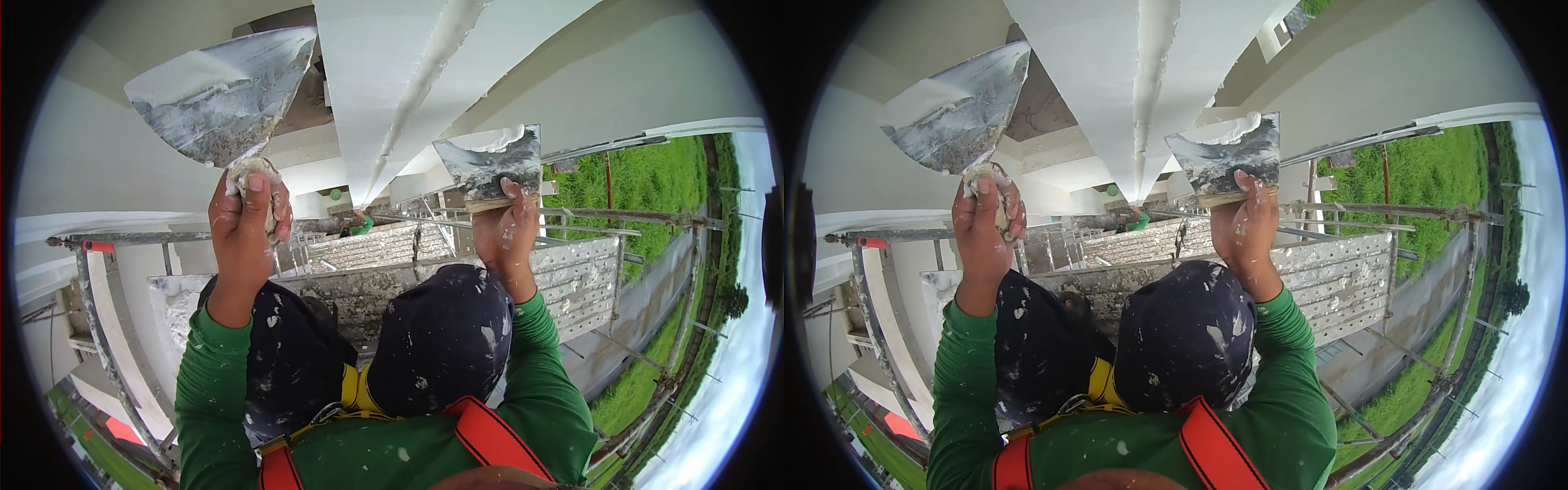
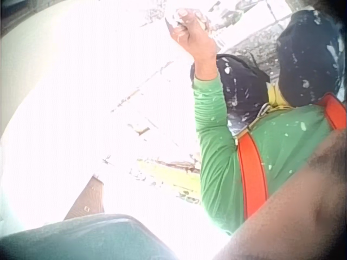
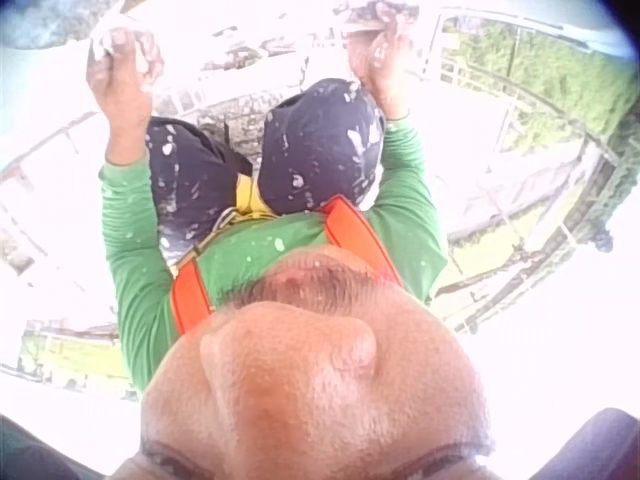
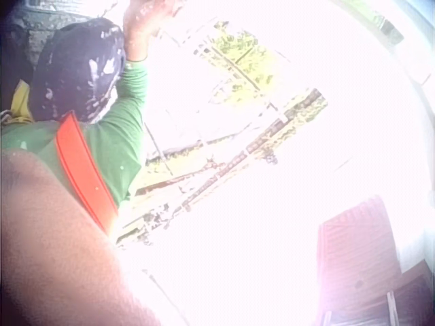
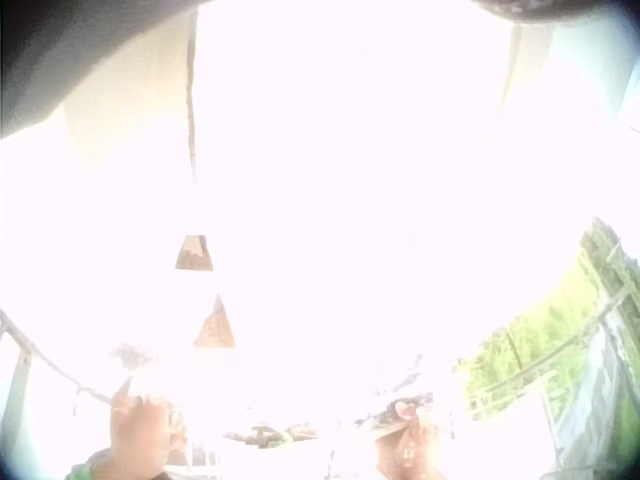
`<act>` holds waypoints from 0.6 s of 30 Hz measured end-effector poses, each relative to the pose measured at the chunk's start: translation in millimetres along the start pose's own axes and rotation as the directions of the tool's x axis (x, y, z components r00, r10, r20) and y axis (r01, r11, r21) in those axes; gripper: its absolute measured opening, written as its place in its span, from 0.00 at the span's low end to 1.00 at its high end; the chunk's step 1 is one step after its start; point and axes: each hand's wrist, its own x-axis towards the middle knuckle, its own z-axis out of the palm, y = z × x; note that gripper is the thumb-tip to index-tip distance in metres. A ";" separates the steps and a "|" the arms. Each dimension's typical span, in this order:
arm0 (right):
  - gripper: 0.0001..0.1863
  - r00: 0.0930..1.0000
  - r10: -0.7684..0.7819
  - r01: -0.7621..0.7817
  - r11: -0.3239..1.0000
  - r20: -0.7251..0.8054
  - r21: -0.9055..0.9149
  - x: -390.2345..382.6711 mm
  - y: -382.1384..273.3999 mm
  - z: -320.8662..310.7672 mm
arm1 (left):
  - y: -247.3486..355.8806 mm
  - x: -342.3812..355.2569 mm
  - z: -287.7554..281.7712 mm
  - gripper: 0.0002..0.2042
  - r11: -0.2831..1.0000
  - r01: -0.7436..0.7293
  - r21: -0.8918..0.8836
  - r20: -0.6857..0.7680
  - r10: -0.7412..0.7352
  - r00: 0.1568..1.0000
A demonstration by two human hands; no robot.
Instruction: The person applies white plaster to a ceiling beam using a trowel and a smaller spatula. They repeatedly scoop plaster from the trowel and smooth it onto the beam surface while standing on scaffolding.
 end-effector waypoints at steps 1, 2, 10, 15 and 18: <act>0.19 0.990 -0.143 0.140 0.972 -0.002 -0.191 -1.0 2.0 -12.4 | -0.1 -7.2 4.1 0.18 0.986 0.096 -0.138 0.064 -0.088 0.994; 0.20 0.983 -0.183 0.181 0.952 0.015 -0.246 -5.6 0.4 -14.9 | -2.7 -15.2 6.6 0.19 0.989 0.057 -0.139 0.091 -0.044 0.995; 0.27 0.895 -0.002 -0.075 0.985 0.446 0.155 -30.7 -69.3 91.6 | -11.2 -53.2 30.5 0.29 0.978 0.200 -0.058 0.463 -0.151 0.874; 0.15 0.291 -0.140 0.699 0.706 0.946 -0.111 5.6 -33.0 104.5 | -9.5 -49.7 28.2 0.25 0.961 0.232 -0.148 0.459 -0.141 0.877; 0.12 0.679 0.106 0.343 0.829 0.726 -0.441 13.2 43.9 23.5 | -8.9 -41.5 5.6 0.29 0.976 0.173 -0.131 0.364 -0.115 0.924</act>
